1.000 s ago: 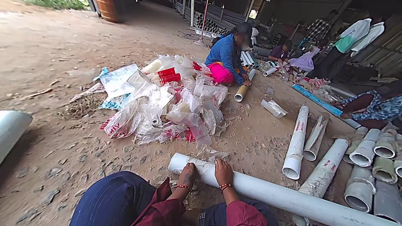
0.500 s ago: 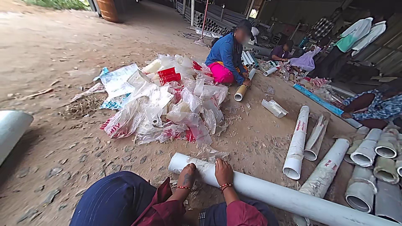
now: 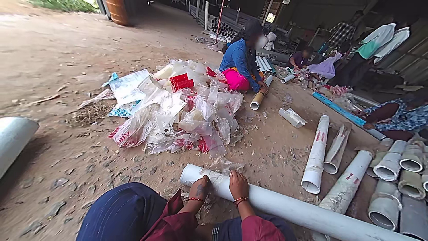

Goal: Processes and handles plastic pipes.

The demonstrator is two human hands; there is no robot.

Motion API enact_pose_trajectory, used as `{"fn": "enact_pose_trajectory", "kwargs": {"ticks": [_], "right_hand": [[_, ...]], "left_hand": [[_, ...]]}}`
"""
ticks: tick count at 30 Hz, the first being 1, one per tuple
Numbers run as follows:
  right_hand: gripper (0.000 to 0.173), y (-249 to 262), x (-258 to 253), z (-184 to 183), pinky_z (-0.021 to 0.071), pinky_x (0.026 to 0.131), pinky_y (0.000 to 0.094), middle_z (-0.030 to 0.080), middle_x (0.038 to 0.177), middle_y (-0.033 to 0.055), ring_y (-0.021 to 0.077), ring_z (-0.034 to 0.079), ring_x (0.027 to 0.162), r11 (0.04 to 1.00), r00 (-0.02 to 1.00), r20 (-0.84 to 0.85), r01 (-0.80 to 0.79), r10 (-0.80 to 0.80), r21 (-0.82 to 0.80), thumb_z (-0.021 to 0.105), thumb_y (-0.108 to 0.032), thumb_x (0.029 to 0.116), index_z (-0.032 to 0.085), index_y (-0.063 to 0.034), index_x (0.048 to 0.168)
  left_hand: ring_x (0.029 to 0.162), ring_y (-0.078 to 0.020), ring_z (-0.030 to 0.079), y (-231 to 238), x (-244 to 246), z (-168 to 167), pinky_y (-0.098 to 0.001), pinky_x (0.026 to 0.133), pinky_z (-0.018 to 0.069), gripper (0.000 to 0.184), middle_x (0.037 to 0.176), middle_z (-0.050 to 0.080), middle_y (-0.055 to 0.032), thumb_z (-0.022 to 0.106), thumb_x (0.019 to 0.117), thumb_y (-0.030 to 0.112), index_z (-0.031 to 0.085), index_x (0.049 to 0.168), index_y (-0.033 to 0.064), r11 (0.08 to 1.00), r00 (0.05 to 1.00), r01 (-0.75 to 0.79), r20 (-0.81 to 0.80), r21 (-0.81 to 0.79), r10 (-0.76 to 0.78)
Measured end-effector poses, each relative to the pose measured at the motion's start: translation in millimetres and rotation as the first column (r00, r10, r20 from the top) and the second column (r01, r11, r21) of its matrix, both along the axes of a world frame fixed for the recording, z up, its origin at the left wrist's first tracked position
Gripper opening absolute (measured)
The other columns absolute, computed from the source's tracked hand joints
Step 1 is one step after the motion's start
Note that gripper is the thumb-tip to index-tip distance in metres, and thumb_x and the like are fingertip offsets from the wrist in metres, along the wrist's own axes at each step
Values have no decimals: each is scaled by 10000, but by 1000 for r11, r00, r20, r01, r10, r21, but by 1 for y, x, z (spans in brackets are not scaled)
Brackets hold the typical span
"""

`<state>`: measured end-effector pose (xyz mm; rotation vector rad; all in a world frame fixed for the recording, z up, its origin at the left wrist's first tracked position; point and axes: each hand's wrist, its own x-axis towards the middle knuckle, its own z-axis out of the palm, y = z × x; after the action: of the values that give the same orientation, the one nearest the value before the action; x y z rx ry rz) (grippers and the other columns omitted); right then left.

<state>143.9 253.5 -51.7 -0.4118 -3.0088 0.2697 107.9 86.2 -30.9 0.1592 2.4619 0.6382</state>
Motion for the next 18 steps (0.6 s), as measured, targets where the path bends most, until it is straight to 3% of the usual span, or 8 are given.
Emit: {"fn": "enact_pose_trajectory", "kwargs": {"ticks": [7, 13, 18], "right_hand": [[317, 2, -1, -5, 530, 971, 506, 757, 1120, 192, 353, 720, 1089, 1000, 999, -33, -18, 18, 14, 488, -137, 1053, 722, 7, 1208], [308, 3, -1, -6, 536, 966, 512, 760, 1108, 193, 362, 725, 1079, 1000, 998, -56, -16, 16, 11, 502, -139, 1047, 729, 8, 1193], [313, 3, -1, -5, 533, 972, 508, 758, 1120, 190, 356, 722, 1089, 1000, 999, -37, -16, 17, 11, 495, -142, 1051, 723, 6, 1204]], "left_hand": [[1279, -391, 625, 4, 2, 0, -545, 1055, 489, 400, 1307, 664, -250, 380, 1122, 235, 553, 1393, -2, 999, 999, 38, 10, -36, -37], [1229, -436, 645, 17, 26, 7, -582, 1016, 497, 404, 1271, 668, -281, 327, 1131, 206, 481, 1426, -23, 963, 966, 258, 9, -81, -259], [1236, -408, 644, 10, 18, 11, -561, 1002, 514, 449, 1417, 599, -227, 410, 1113, 263, 434, 1509, 53, 999, 999, 36, -35, -39, -37]]}}
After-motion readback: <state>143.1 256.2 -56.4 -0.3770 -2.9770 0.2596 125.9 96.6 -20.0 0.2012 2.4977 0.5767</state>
